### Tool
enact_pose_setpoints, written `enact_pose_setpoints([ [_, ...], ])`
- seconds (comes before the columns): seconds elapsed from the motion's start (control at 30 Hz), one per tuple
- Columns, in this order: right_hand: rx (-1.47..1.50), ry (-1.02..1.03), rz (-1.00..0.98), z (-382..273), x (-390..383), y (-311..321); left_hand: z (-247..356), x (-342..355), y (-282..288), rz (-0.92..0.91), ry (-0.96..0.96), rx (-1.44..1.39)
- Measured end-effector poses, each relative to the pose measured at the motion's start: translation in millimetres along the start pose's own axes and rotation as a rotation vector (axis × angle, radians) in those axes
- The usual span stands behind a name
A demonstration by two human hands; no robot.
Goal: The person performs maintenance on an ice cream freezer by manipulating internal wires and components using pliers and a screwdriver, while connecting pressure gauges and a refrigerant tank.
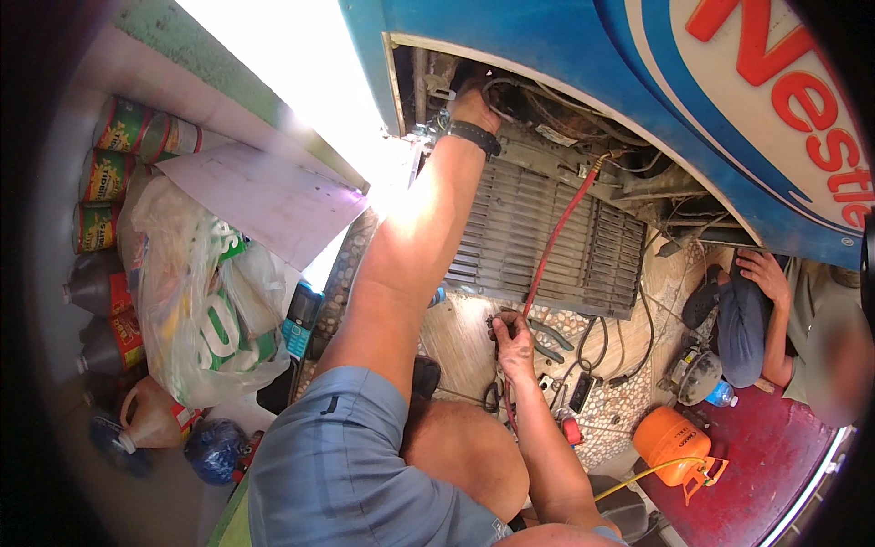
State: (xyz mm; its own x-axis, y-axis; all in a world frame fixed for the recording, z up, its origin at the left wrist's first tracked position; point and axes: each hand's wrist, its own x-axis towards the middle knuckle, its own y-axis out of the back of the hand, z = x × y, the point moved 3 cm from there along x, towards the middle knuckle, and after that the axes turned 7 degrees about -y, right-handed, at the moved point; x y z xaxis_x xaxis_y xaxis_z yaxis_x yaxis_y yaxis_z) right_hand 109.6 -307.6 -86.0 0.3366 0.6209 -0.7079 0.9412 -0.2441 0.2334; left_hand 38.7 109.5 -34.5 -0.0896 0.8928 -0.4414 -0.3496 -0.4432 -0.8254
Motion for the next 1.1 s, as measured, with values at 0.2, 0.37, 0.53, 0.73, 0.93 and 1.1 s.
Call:
enact_pose_setpoints([
  [0.2,-0.045,0.037,0.111,2,5,16,-32,-2,6,-0.075,0.052,0.087],
  [0.37,-0.073,0.113,0.055,4,2,-11,-18,100,80,-0.484,-0.609,0.945],
  [0.53,-0.051,0.095,0.085,0,3,1,-28,73,65,-0.468,-0.283,0.595],
  [0.73,-0.111,0.119,0.090,4,2,-3,-3,33,34,-0.193,-0.004,0.679],
  [0.93,-0.178,0.143,0.126,-12,0,10,5,14,23,-0.323,-0.138,0.954],
  [1.1,-0.491,0.248,0.332,-8,-15,64,14,-23,37,-0.245,-0.049,0.447],
])
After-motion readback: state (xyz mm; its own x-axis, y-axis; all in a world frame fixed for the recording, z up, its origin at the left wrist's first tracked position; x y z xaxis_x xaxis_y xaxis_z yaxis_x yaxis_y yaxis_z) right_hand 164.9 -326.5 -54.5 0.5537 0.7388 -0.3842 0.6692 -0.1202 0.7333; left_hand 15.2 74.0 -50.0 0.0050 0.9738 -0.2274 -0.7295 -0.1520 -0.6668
